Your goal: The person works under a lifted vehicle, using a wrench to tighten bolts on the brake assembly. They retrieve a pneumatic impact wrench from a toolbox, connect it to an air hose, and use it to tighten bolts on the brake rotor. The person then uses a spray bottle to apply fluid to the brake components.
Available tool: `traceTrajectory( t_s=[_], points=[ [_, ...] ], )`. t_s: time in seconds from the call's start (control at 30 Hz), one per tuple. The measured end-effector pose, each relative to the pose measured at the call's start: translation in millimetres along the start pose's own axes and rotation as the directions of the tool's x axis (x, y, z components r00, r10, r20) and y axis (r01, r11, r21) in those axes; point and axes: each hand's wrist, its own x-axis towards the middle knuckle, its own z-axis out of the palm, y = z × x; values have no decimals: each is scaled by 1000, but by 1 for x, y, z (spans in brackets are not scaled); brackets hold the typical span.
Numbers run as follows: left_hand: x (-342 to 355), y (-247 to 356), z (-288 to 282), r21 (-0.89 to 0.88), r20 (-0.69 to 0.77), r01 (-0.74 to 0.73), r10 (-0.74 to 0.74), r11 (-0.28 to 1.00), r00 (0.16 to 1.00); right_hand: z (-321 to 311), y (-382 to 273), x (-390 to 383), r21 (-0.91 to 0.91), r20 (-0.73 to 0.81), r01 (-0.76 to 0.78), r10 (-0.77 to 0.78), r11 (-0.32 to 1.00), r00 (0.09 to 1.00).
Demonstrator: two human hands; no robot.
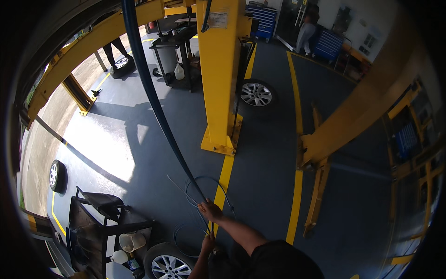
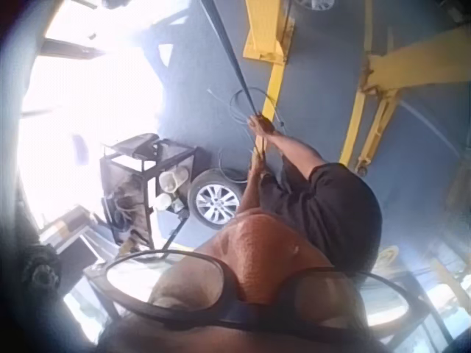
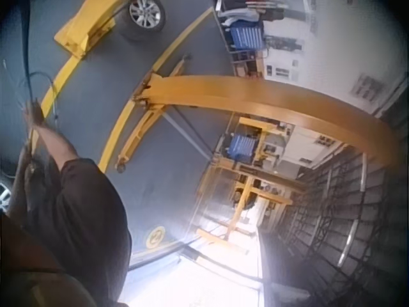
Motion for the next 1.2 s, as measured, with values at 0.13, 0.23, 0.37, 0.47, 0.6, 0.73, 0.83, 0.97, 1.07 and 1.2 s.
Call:
traceTrajectory(
  t_s=[0.13, 0.23, 0.37, 0.47, 0.6, 0.73, 0.83, 0.97, 1.07, 1.2],
  points=[
    [-6, 28, -43, -58, -71, -57, 52, 997, 996, -33, -51, 32, 32, -108, 80, -76, 996, 991],
    [0, 37, -57, -25, -130, -149, 145, 988, 981, -56, -72, 56, 81, -50, 97, -93, 992, 994],
    [-1, 29, -71, -48, -139, -160, 152, 986, 979, -63, -88, 58, 78, -84, 116, -109, 990, 990],
    [-30, -13, -52, -20, -426, -127, 106, 992, 899, -59, -114, 16, -10, -109, 302, -301, 953, 947],
    [-83, 51, -111, -795, -385, -372, 76, 479, 920, -94, -118, -60, 16, 107, 187, -187, 982, 976],
    [-189, 95, -163, -725, -515, -618, 354, 305, 780, -143, -179, -114, 61, 504, 123, -137, 991, 853],
    [-209, 80, -144, -712, -654, -696, 270, 97, 706, -150, -228, -142, -87, 448, 376, -301, 922, 842],
    [-283, 64, -207, -592, -803, -748, 138, -300, 580, -147, -293, -124, 318, 456, 517, -606, 795, 652],
    [-391, -13, -273, -437, -896, -894, 135, -97, 423, -152, -348, -112, 463, 491, 403, -607, 789, 624],
    [-561, -88, -320, -137, -974, -941, 132, 311, 185, -134, -390, -67, 275, 252, 162, -233, 948, 939]
  ],
)
